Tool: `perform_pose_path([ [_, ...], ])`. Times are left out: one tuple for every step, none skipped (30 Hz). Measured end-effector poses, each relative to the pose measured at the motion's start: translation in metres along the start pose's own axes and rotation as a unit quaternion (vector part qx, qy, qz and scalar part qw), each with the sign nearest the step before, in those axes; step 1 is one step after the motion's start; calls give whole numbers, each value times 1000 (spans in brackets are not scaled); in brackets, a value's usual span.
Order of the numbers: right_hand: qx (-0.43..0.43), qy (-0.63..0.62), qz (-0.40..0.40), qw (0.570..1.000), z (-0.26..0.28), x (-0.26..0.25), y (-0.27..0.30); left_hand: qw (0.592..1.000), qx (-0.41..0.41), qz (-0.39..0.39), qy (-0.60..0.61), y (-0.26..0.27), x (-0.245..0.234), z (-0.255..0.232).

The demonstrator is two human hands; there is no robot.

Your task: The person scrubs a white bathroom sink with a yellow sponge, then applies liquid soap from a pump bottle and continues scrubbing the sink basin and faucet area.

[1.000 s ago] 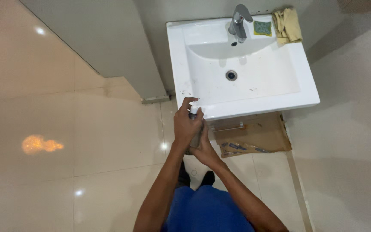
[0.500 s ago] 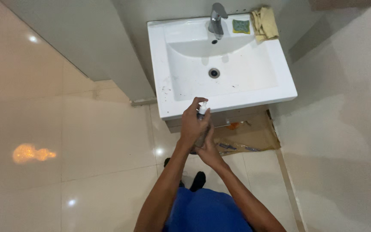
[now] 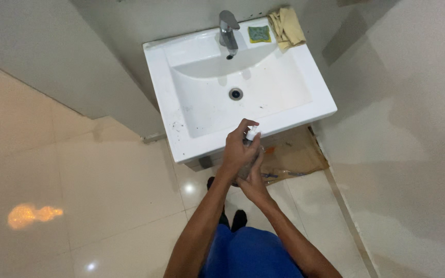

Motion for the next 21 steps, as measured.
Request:
perform_pose_path([
  [-24, 14, -7, 1000, 4, 0, -6, 1000, 21, 0, 2, -6, -1, -3],
  [-48, 28, -14, 998, 9, 1, -10, 999, 43, 0, 4, -13, -2, -6],
  [-71, 42, -19, 996, 14, 1, -18, 999, 43, 10, 10, -21, -3, -8],
  [-58, 21, -28, 998, 17, 0, -27, 999, 44, 19, 15, -29, -6, -11],
  [-46, -2, -34, 998, 20, 1, -36, 998, 44, 27, 20, -36, -11, -15],
  [-34, -24, -40, 998, 23, 2, -46, 999, 29, 29, 26, -44, -14, -18],
  [-33, -6, -43, 999, 25, 3, -56, 999, 12, 32, 33, -50, -18, -21],
  [-31, 12, -47, 998, 27, 5, -65, 999, -6, 34, 39, -57, -22, -22],
  [-33, 32, -49, 998, 29, 5, -76, 999, 5, 20, 33, -63, -27, -27],
  [-49, 50, -49, 996, 31, 6, -87, 1000, 15, 7, 26, -69, -33, -31],
  [-62, 67, -49, 995, 31, 8, -97, 1000, 23, -5, 20, -74, -38, -32],
  [-75, 84, -49, 992, 32, 10, -105, 999, 25, -10, 39, -79, -43, -33],
  [-68, 61, -51, 994, 32, 12, -112, 998, 28, -16, 57, -86, -49, -34],
  [-61, 38, -52, 996, 33, 13, -119, 996, 30, -23, 76, -91, -54, -35],
  [-54, 15, -54, 997, 32, 16, -125, 996, 22, -19, 82, -97, -60, -33],
  [-72, 21, -44, 996, 33, 21, -131, 996, 13, -15, 88, -104, -66, -31],
  [-92, 29, -35, 995, 35, 25, -138, 995, 5, -10, 95, -111, -70, -30],
  [-112, 37, -26, 993, 36, 29, -145, 995, -12, -13, 97, -119, -72, -29],
  [-106, 21, -27, 994, 34, 32, -149, 994, -34, -17, 99, -124, -75, -26],
  [-100, 4, -27, 995, 33, 36, -154, 993, -55, -21, 100, -128, -78, -22],
  [-96, -15, -25, 995, 33, 41, -159, 993, -38, -29, 106, -130, -83, -23],
])
Point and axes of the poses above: each hand's wrist, its own y-axis away from the middle knuckle, its own x-axis out of the palm, z = x × y, the point moved 4 cm from there along -y, towards the middle knuckle, and after that the axes turned 15 degrees about -x, right-handed, at the moved point
